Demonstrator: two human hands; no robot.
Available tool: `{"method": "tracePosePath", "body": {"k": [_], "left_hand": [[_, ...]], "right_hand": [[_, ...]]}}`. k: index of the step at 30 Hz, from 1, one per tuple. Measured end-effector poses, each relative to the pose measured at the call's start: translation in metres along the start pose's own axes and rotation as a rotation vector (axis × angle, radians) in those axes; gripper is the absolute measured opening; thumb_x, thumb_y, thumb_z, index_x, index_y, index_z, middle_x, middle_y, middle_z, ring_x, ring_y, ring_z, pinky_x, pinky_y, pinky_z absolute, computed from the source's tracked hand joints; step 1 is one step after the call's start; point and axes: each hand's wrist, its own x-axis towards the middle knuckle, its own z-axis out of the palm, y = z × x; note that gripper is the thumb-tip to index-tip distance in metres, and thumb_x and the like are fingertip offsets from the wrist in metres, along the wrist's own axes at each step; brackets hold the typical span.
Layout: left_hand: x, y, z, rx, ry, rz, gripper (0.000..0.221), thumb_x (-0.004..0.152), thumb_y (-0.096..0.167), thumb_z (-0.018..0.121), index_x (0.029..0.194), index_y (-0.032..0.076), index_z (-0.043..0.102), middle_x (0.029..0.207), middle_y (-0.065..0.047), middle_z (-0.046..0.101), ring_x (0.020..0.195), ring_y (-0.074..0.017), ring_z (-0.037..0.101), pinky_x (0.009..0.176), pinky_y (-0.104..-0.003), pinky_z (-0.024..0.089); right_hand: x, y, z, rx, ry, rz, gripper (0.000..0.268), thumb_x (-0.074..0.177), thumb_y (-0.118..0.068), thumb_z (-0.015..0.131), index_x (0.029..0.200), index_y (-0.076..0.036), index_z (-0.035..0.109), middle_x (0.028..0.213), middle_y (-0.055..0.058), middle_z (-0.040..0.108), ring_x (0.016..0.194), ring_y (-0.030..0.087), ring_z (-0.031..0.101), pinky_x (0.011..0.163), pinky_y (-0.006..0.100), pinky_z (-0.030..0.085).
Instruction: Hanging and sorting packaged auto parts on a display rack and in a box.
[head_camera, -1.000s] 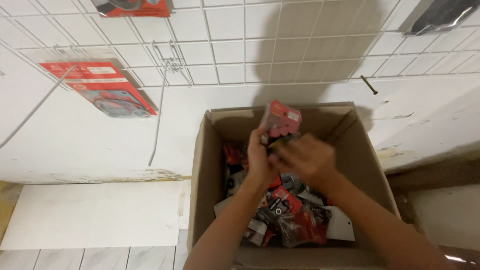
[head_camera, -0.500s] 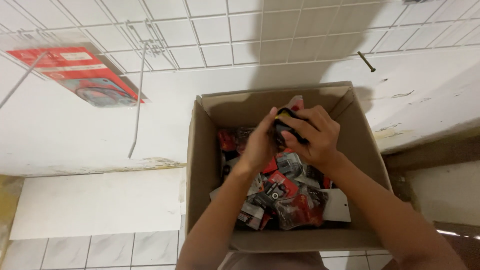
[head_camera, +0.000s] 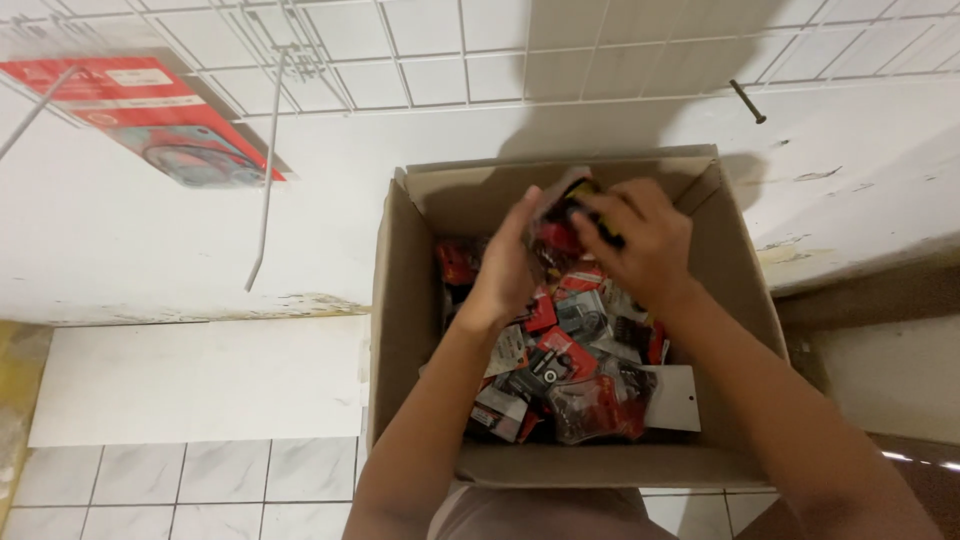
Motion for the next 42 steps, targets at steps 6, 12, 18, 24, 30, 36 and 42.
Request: {"method": "tracePosePath", "body": {"k": [6,12,18,24,30,36,42], "left_hand": [[0.007,-0.019,-0.002,0.22,0.13,-0.09,0.07,0.099,0.053,0.057,0.15,0.006,0.049,0.14,-0.023,0.056,0.126,-0.035,0.056,0.105,-0.054,0.043],[-0.01,0.014,0.023,0.056,0.164,-0.003,0.065,0.099,0.054,0.053,0.143,0.006,0.058,0.139,-0.028,0.059,0.127,-0.0398,0.057,0.107,-0.055,0.046],[0.019,-0.034,-0.03,0.195,0.207,-0.143,0.072,0.097,0.06,0.055,0.15,0.011,0.051,0.136,-0.025,0.059,0.113,-0.0357,0.062,0.091,-0.046,0.053],[-0.033,0.034,0.071,0.322,0.159,-0.004,0.088,0.096,0.061,0.047,0.16,0.005,0.026,0.158,-0.036,0.026,0.145,-0.0517,0.027,0.114,-0.062,0.026],[0.042,-0.059,-0.07,0.306,0.269,-0.094,0.068,0.097,0.061,0.058,0.145,0.013,0.058,0.13,-0.026,0.061,0.088,-0.0324,0.061,0.068,-0.035,0.052],[-0.008,-0.012,0.009,0.145,0.176,0.065,0.058,0.102,0.052,0.051,0.14,0.01,0.062,0.131,-0.024,0.065,0.117,-0.0329,0.064,0.101,-0.048,0.05],[0.07,-0.093,-0.112,0.372,0.343,-0.079,0.063,0.099,0.059,0.053,0.151,0.025,0.052,0.14,-0.026,0.056,0.105,-0.0344,0.065,0.076,-0.038,0.056]], "right_hand": [[0.012,-0.03,-0.004,0.043,0.05,0.005,0.024,0.103,-0.028,0.073,0.104,-0.004,0.073,0.096,0.013,0.061,0.085,0.035,0.065,0.073,0.044,0.057],[-0.004,0.015,0.005,-0.025,0.012,-0.074,0.02,0.102,-0.026,0.073,0.1,-0.006,0.074,0.093,0.013,0.061,0.081,0.032,0.064,0.069,0.039,0.055],[0.008,-0.02,0.002,0.074,0.083,-0.082,0.02,0.099,-0.027,0.073,0.105,-0.009,0.079,0.093,0.01,0.061,0.077,0.029,0.062,0.069,0.039,0.057],[-0.008,0.013,0.006,0.012,0.032,0.018,0.02,0.103,-0.025,0.072,0.106,-0.006,0.077,0.092,0.011,0.06,0.079,0.031,0.064,0.065,0.04,0.055],[0.005,-0.031,-0.006,-0.012,0.075,-0.095,0.023,0.098,-0.03,0.074,0.107,-0.01,0.08,0.092,0.009,0.062,0.076,0.027,0.061,0.069,0.037,0.056],[-0.01,0.014,-0.009,-0.007,0.07,0.028,0.016,0.104,-0.021,0.07,0.104,-0.006,0.077,0.093,0.011,0.06,0.078,0.031,0.062,0.067,0.041,0.055],[0.001,-0.022,-0.005,0.036,0.081,-0.144,0.022,0.094,-0.029,0.076,0.107,-0.011,0.08,0.095,0.012,0.064,0.079,0.03,0.064,0.072,0.04,0.059]]}}
